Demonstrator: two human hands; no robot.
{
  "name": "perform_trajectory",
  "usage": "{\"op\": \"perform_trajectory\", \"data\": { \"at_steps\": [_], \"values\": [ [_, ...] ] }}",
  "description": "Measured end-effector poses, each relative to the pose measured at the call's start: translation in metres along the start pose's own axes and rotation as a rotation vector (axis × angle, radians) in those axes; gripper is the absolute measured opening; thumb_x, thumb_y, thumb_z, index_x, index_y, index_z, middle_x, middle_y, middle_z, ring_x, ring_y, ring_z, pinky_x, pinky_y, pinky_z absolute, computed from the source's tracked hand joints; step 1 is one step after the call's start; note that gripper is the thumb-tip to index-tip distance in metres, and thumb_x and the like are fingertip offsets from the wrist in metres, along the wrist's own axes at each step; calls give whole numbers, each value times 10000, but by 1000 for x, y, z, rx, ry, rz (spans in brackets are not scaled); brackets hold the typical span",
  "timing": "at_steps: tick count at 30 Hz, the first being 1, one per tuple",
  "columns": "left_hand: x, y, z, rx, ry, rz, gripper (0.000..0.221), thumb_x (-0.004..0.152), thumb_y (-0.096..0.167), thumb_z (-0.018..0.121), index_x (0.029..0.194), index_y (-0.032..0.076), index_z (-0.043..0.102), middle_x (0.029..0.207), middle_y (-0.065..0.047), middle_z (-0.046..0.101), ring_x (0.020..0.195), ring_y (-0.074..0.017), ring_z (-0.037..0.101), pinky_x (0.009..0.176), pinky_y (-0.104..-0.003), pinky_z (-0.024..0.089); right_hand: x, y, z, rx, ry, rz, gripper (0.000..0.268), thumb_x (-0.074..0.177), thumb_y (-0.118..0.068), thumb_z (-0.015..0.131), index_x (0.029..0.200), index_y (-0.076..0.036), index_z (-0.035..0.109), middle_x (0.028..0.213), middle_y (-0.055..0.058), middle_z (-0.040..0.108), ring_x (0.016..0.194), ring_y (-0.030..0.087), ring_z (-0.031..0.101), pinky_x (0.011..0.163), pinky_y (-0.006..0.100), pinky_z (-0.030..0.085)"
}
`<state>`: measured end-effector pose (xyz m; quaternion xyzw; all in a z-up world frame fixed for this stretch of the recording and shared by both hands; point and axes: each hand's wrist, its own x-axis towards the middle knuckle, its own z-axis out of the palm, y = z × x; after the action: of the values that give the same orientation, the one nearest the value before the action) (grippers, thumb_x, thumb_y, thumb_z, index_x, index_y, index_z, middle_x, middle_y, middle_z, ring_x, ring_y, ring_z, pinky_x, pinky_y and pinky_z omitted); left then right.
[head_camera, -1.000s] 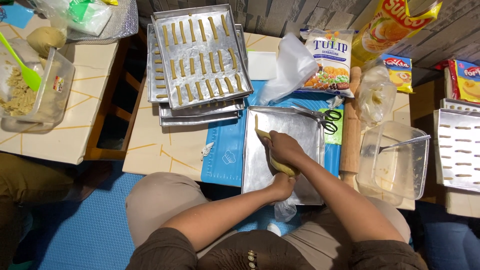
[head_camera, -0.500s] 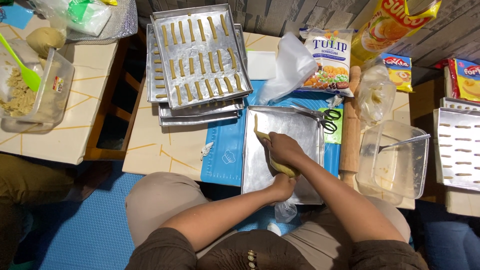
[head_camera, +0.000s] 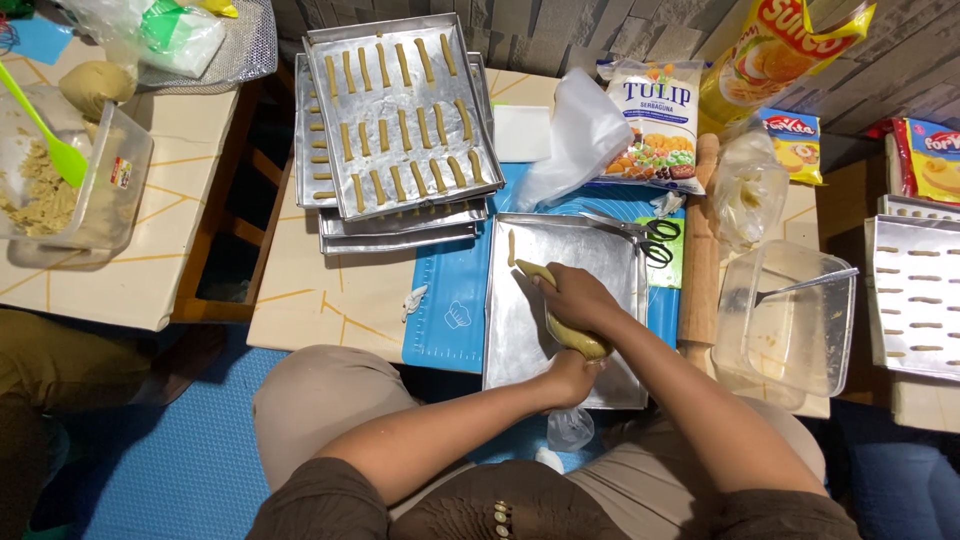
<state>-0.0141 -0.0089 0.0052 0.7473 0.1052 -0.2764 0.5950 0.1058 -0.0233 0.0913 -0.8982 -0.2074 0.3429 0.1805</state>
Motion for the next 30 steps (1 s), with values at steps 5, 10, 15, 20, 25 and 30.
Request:
{"op": "perform_trajectory", "data": {
  "at_steps": [5,10,15,20,25,30],
  "values": [
    [-18,21,-13,133,-28,32,501,1010,384,507,1091,-71,701,1074,-270,721,1118,-416,674,883,-518,575,-19,-2,-11,65,48,-13,491,1022,-465,497,1181,-28,652,946,289,709,1006,485,691,853,525,524],
    [-29,24,-22,211,-93,80,532,1029,406,440,1086,-57,695,1049,-265,720,1082,-425,684,869,-522,578,-26,22,-6,212,150,-18,405,967,-418,628,1187,-77,632,910,252,715,942,456,702,825,501,533],
    [-47,36,-31,293,-152,66,518,1027,357,426,1068,-89,687,1019,-291,716,1072,-451,681,863,-544,563,-38,49,2,438,296,-15,410,905,-343,723,1214,-129,559,909,215,694,909,376,682,819,477,517],
    [-35,-10,-5,273,-194,178,370,1030,239,430,998,-52,657,889,-220,692,833,-353,651,721,-461,538,-54,71,20,464,316,-72,356,918,-261,663,1206,-104,526,921,146,695,824,284,669,764,418,538],
    [-49,-20,1,195,-263,218,245,1014,145,469,1058,-46,616,905,-179,681,764,-297,618,720,-419,508,-70,80,36,427,285,-118,392,930,-319,643,1201,-76,497,865,106,672,685,207,661,633,347,536],
    [-30,-40,7,295,-193,224,239,1007,172,484,1075,-23,602,928,-193,685,782,-339,633,723,-446,509,-79,93,39,510,342,-72,439,931,-345,630,1251,-69,511,956,108,669,796,212,667,742,349,552]
  ]
}}
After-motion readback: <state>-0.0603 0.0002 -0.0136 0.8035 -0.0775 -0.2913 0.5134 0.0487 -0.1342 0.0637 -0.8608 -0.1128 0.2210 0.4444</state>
